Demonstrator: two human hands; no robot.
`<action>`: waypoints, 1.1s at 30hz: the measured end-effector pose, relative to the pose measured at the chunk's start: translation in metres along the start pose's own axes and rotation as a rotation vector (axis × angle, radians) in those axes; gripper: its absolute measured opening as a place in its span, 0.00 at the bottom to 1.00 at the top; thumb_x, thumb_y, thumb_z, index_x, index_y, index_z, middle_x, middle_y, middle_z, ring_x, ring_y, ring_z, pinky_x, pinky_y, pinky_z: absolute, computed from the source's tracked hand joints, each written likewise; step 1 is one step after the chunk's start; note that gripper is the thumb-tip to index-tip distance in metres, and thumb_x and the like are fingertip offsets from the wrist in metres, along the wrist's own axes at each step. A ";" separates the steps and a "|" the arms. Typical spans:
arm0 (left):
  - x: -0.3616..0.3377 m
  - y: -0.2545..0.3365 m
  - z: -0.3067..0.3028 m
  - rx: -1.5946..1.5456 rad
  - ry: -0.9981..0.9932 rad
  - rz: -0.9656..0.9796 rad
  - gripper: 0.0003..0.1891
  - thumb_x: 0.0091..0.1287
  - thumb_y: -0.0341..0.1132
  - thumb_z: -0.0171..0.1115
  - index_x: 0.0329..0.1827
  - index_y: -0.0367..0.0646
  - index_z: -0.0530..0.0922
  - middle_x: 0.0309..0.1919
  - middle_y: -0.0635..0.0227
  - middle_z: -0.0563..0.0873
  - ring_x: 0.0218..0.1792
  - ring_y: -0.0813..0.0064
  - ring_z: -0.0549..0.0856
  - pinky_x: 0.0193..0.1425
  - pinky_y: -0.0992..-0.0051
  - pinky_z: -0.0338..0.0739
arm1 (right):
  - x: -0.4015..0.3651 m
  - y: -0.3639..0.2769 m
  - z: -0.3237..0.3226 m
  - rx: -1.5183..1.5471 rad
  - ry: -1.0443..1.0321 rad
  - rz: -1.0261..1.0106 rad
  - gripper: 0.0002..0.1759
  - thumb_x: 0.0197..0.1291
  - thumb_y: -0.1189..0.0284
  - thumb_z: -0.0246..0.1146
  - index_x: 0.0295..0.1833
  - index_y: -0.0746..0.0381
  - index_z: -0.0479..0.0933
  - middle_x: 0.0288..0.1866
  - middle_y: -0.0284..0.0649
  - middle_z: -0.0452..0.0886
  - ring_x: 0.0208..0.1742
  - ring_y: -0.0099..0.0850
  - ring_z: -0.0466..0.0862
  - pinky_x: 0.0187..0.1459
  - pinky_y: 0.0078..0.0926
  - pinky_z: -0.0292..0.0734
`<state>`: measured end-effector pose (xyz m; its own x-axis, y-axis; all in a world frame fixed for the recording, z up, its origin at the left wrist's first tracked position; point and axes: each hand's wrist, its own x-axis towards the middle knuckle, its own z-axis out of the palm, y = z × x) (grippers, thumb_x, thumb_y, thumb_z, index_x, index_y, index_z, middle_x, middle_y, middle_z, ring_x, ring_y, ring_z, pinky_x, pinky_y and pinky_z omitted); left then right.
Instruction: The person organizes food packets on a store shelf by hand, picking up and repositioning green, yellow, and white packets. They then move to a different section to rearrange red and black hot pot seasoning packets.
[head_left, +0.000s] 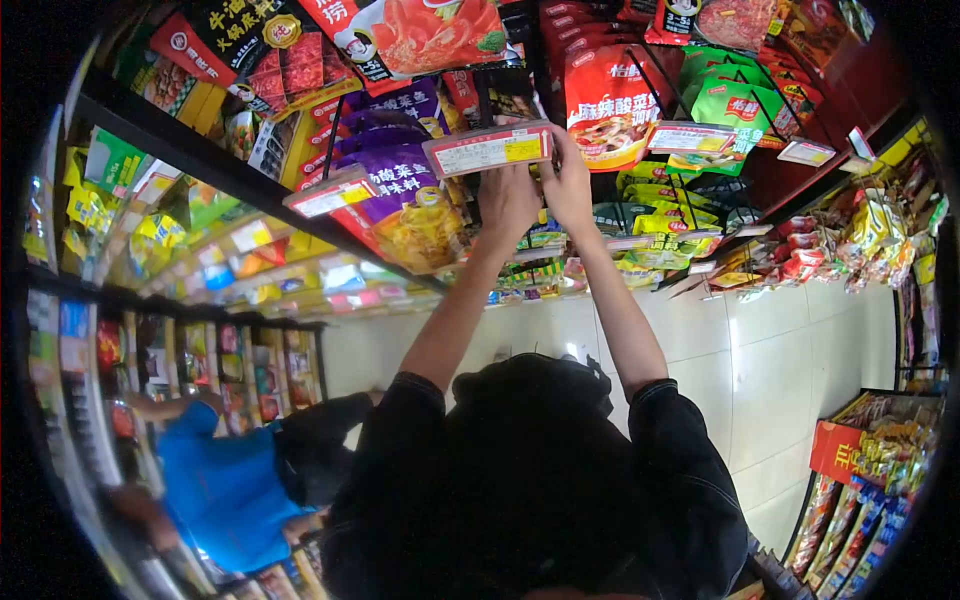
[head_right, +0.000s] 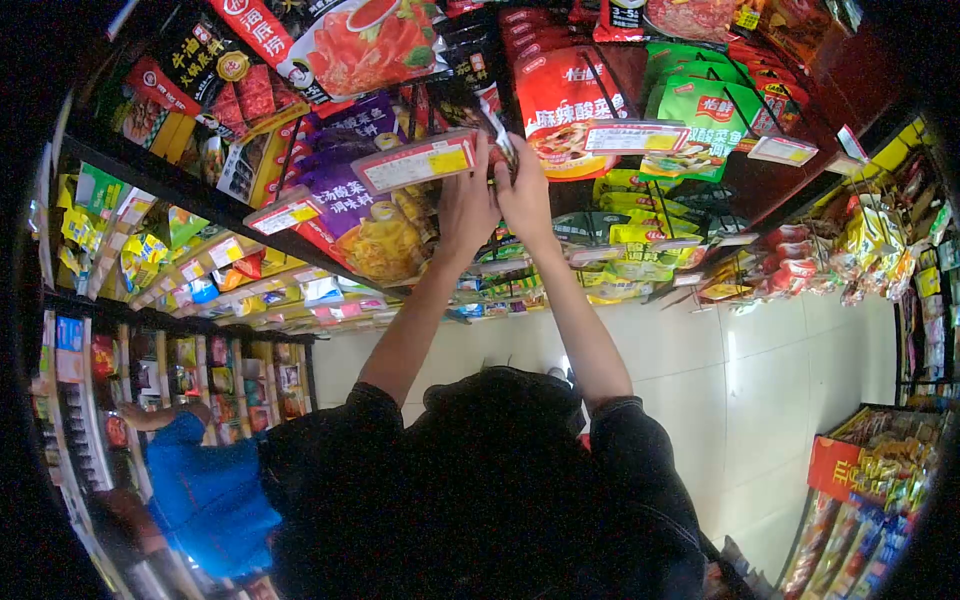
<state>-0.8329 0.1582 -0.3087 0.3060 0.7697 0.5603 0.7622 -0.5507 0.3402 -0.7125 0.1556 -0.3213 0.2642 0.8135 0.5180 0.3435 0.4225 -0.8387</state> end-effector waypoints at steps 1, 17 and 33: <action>0.002 -0.005 0.004 -0.037 0.022 0.018 0.48 0.63 0.26 0.66 0.87 0.41 0.52 0.77 0.35 0.65 0.76 0.32 0.67 0.80 0.46 0.63 | -0.008 0.006 0.001 -0.130 0.045 -0.117 0.26 0.75 0.74 0.62 0.76 0.64 0.70 0.64 0.53 0.82 0.62 0.40 0.84 0.60 0.35 0.81; 0.045 -0.050 0.068 0.012 -0.011 -0.092 0.49 0.66 0.31 0.66 0.89 0.50 0.50 0.89 0.52 0.40 0.84 0.44 0.57 0.80 0.52 0.67 | -0.133 -0.073 -0.115 0.190 -0.071 0.439 0.12 0.78 0.76 0.58 0.61 0.64 0.81 0.41 0.36 0.88 0.37 0.20 0.84 0.37 0.20 0.79; -0.190 0.053 -0.002 -0.512 -0.193 -0.164 0.25 0.66 0.20 0.59 0.68 0.41 0.77 0.68 0.51 0.75 0.69 0.48 0.78 0.71 0.58 0.76 | 0.046 -0.186 -0.233 -0.136 0.330 -0.268 0.17 0.74 0.76 0.64 0.66 0.64 0.78 0.62 0.41 0.84 0.61 0.28 0.83 0.61 0.26 0.78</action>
<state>-0.8519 -0.0184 -0.3953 0.3422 0.8771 0.3371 0.4501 -0.4680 0.7606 -0.5540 0.0211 -0.1018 0.4158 0.5021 0.7583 0.5484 0.5267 -0.6495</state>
